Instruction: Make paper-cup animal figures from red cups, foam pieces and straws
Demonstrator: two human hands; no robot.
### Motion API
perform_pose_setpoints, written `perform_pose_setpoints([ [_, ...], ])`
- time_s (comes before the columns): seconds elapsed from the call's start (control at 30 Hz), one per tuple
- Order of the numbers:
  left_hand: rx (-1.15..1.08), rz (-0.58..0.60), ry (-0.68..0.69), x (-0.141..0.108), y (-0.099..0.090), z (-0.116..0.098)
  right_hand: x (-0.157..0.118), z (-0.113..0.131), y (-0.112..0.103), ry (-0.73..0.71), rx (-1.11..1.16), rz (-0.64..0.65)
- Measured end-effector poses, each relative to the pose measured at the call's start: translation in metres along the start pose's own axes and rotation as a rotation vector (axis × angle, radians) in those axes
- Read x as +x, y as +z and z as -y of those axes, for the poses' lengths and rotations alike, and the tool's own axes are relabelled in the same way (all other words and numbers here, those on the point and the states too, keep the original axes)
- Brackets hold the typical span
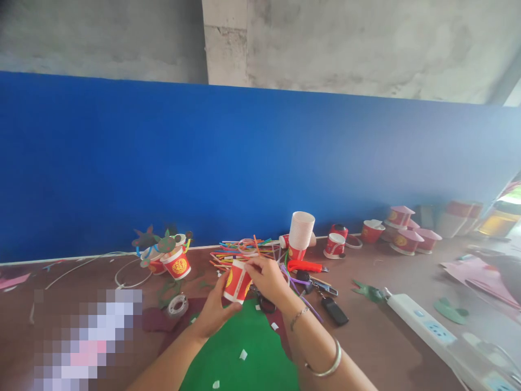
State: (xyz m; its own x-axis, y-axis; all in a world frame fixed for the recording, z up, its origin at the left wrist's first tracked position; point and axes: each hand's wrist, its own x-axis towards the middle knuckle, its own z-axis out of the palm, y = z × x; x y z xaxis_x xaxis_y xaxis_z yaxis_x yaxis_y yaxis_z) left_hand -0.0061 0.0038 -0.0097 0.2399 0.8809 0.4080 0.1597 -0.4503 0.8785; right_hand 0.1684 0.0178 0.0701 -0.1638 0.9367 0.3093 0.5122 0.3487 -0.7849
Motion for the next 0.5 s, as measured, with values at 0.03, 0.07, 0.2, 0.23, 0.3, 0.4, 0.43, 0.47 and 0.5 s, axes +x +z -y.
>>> perform_pose_setpoints([
  [0.03, -0.001, -0.013, -0.030, 0.001, 0.002, 0.001, -0.003, -0.003, 0.006, 0.028, 0.065, 0.009],
  [0.07, 0.008, -0.048, -0.063, 0.002, 0.003, 0.001, -0.006, -0.006, 0.010, 0.055, 0.117, -0.010],
  [0.2, 0.039, -0.290, -0.189, 0.010, 0.002, 0.000, -0.017, -0.027, 0.012, 0.074, -0.204, -0.021],
  [0.23, 0.020, -0.336, -0.194, 0.011, 0.001, -0.002, -0.021, -0.033, 0.012, 0.063, -0.351, 0.031],
  [0.3, -0.039, -0.380, -0.183, 0.012, -0.001, -0.005, -0.028, -0.040, 0.011, 0.061, -0.541, 0.146],
  [0.4, -0.102, -0.360, -0.173, 0.012, -0.002, -0.009, -0.035, -0.042, 0.012, 0.063, -0.696, 0.225],
  [0.43, -0.107, -0.355, -0.175, 0.011, -0.001, -0.010, -0.036, -0.041, 0.013, 0.059, -0.731, 0.223],
  [0.47, -0.109, -0.353, -0.175, 0.011, -0.001, -0.010, -0.037, -0.040, 0.013, 0.053, -0.759, 0.213],
  [0.5, -0.109, -0.354, -0.172, 0.011, -0.001, -0.009, -0.038, -0.039, 0.013, 0.044, -0.783, 0.197],
])
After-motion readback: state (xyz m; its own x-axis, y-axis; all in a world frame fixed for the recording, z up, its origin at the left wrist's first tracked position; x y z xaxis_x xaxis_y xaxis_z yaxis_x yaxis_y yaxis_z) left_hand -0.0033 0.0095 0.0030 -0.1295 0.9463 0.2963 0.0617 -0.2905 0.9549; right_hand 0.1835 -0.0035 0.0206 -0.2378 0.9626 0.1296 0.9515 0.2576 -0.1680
